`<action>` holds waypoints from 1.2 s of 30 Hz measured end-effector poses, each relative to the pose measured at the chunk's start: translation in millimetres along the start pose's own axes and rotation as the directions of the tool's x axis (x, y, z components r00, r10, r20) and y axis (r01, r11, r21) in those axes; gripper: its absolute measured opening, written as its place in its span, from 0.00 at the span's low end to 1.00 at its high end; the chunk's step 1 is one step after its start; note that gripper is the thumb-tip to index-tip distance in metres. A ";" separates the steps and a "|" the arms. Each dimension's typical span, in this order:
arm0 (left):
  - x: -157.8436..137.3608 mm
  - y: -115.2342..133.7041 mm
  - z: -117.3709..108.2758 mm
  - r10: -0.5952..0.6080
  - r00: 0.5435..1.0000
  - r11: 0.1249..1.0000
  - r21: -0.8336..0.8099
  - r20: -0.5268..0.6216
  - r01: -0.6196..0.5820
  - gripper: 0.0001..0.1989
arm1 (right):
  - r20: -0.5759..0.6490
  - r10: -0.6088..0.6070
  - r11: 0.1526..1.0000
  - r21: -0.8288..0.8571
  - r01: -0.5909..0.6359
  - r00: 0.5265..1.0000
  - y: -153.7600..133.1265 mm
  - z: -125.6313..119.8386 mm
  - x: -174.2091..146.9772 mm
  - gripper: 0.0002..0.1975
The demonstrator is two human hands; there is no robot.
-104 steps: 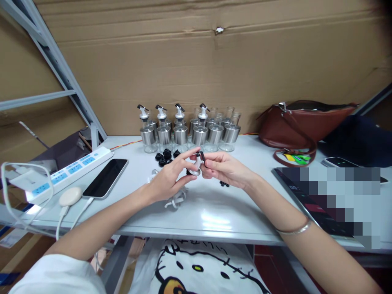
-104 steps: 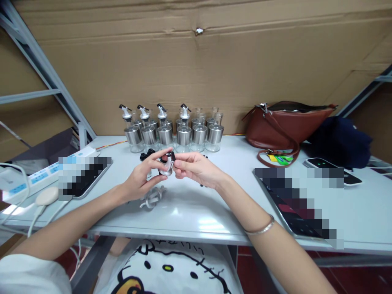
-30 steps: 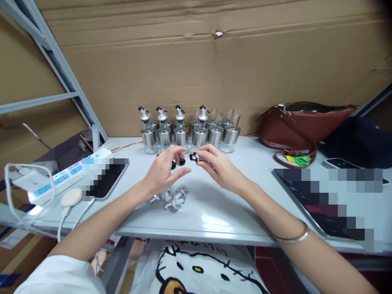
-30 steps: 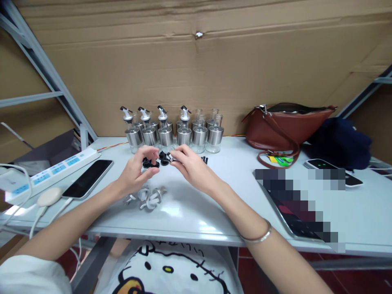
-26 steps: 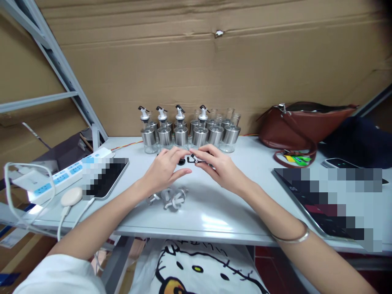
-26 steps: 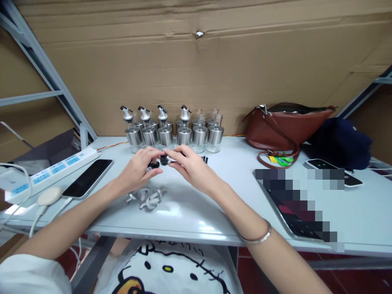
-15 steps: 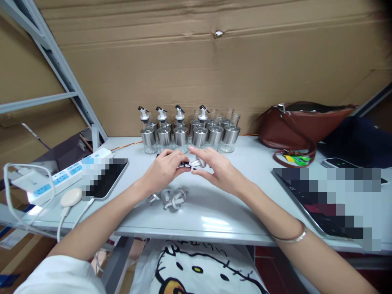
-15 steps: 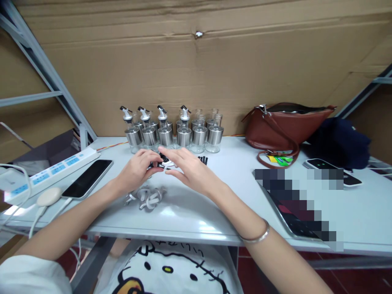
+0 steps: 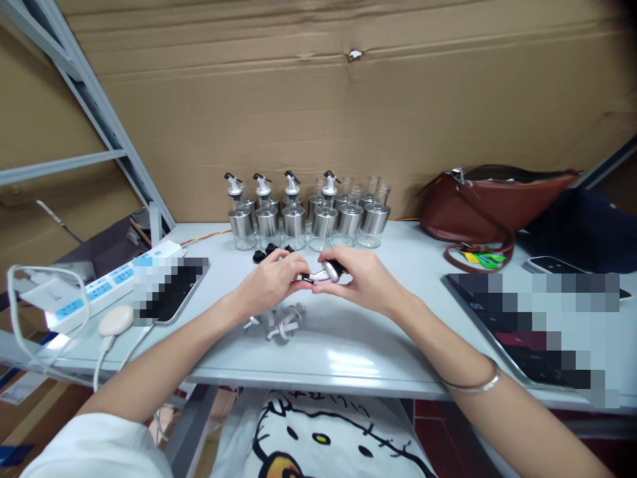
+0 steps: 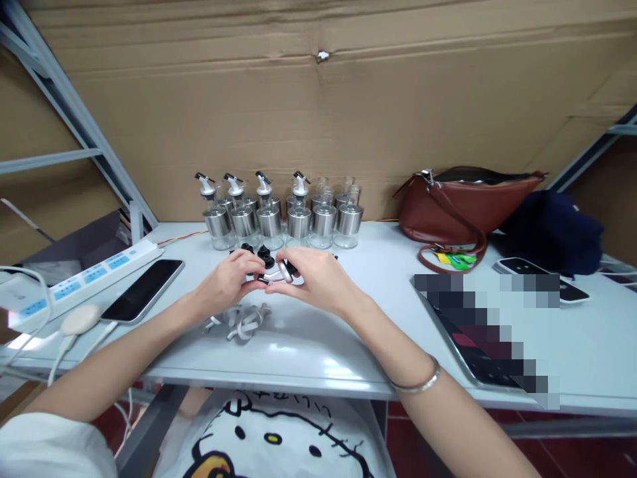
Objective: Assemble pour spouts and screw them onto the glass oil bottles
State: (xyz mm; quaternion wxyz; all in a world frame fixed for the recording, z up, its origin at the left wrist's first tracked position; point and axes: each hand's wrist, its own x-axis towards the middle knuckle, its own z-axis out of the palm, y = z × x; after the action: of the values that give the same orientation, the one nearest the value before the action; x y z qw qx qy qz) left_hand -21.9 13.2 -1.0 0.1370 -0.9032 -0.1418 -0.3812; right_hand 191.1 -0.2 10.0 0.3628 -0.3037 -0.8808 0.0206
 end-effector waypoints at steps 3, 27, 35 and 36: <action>0.4 -1.2 -1.2 -0.002 1.000 1.000 0.022 -0.019 0.002 0.09 | -0.015 -0.026 1.000 -0.017 0.026 1.000 -1.2 0.6 0.1 0.30; 2.0 3.1 -11.2 0.023 0.991 0.999 -0.037 0.133 -0.019 0.05 | 0.007 -0.056 0.998 -0.031 0.056 0.998 -3.8 3.0 -0.1 0.26; 5.1 4.2 -10.4 -0.009 0.999 0.998 0.056 0.050 0.006 0.03 | 0.008 -0.046 0.999 0.027 0.046 0.999 -6.1 4.9 -1.3 0.20; 5.4 4.7 -10.4 -0.005 0.999 0.998 0.056 0.045 0.002 0.03 | 0.003 -0.051 0.998 0.034 0.051 0.999 -6.4 4.9 -1.8 0.18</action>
State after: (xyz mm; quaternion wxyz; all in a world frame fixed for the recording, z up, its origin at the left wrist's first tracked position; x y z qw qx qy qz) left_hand -23.3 6.0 9.2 0.1582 -0.9071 -0.1570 -0.3571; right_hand 185.6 -5.5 7.0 0.3667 -0.2748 -0.8884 0.0269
